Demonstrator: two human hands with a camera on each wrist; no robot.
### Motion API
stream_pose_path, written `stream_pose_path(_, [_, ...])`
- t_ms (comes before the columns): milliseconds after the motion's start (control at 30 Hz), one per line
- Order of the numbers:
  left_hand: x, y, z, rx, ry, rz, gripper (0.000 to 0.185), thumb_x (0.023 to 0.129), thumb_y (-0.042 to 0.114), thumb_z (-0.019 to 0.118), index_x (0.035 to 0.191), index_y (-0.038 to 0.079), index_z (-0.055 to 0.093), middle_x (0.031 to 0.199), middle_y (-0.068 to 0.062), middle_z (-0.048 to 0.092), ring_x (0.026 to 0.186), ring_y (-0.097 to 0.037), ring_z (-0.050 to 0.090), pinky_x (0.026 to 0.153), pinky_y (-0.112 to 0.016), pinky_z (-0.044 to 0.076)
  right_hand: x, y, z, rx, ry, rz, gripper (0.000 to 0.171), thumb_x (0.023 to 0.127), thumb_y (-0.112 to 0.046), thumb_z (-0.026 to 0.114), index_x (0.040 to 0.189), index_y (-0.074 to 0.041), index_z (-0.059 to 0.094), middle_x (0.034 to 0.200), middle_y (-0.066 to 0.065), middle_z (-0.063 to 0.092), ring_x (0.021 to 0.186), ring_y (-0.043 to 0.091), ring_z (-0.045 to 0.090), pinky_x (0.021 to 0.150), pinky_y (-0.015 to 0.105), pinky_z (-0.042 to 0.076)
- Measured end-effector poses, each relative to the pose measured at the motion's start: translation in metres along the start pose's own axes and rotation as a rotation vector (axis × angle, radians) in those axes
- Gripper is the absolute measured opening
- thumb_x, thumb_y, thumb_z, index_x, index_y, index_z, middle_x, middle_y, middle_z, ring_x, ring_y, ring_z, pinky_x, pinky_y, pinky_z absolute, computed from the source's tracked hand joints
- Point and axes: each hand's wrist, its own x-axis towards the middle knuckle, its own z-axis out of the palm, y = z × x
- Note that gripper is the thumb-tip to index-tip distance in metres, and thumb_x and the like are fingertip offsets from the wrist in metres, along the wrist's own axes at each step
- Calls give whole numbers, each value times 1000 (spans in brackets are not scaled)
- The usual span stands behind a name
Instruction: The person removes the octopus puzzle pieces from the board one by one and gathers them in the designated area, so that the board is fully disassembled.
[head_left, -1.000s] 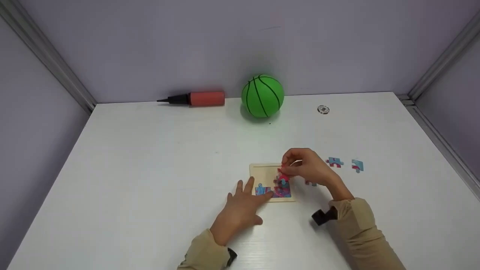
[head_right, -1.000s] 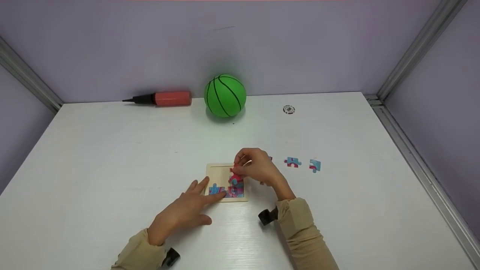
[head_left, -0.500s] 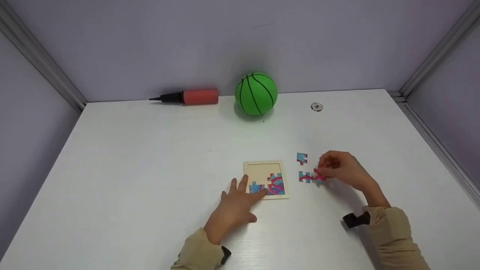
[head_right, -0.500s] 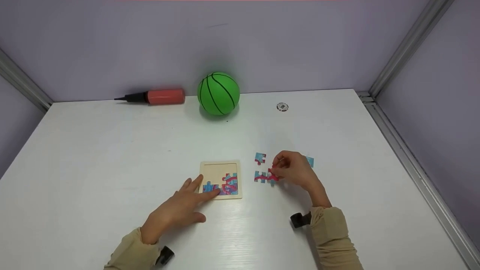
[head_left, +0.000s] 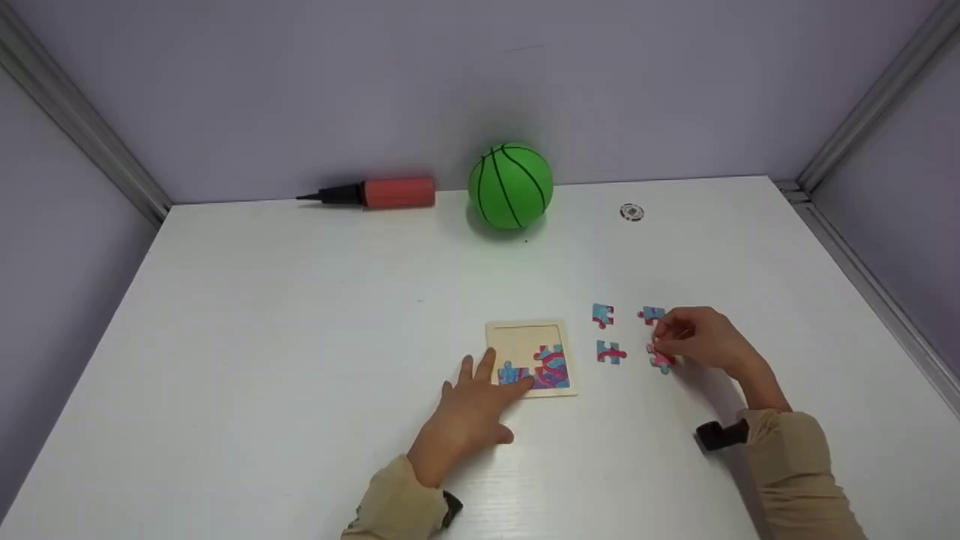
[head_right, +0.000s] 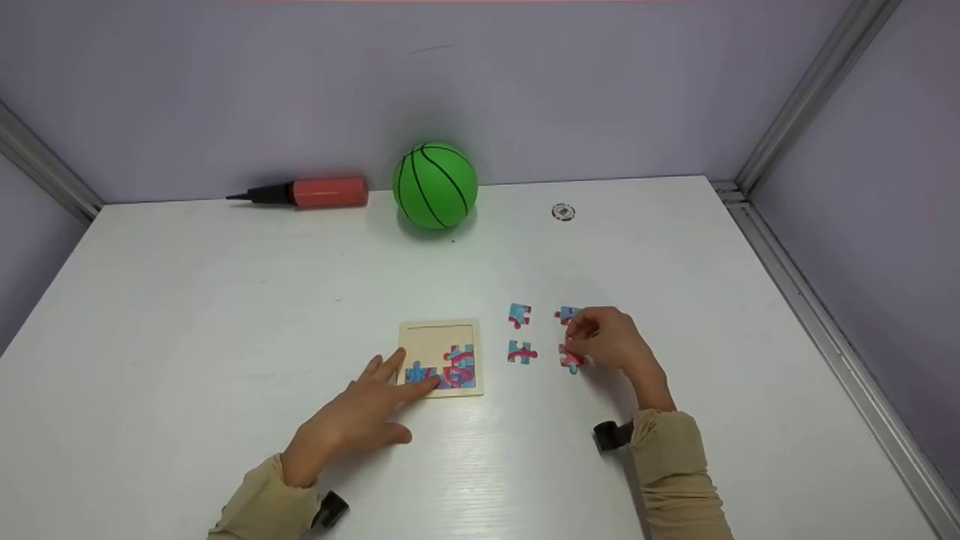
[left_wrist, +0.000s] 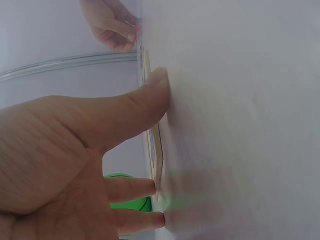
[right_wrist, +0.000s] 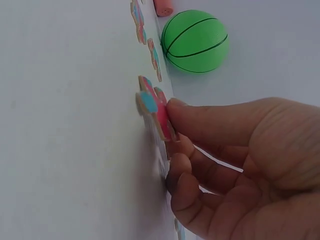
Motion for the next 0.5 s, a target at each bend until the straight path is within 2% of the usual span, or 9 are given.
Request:
stream_pose_path(333, [1,0,1,15,-3,-7,69,80,18,78,142,30,49,157,-19,16,141,-49,12,101,-68,25,-2,2,2,-15,21,35,16,87,-15,70,97,-3,66,84,7,62,76,22,50,61,31,44])
stream_pose_path(500, [1,-1,2,12,-5,-10,69,81,18,77,142,30,48,157,-19,16,141,-48,12,102,-68,25,0,-3,2,14,42,54,20,88,-18,69,100,-2,66,86,7,61,76,21,51,61,30,46])
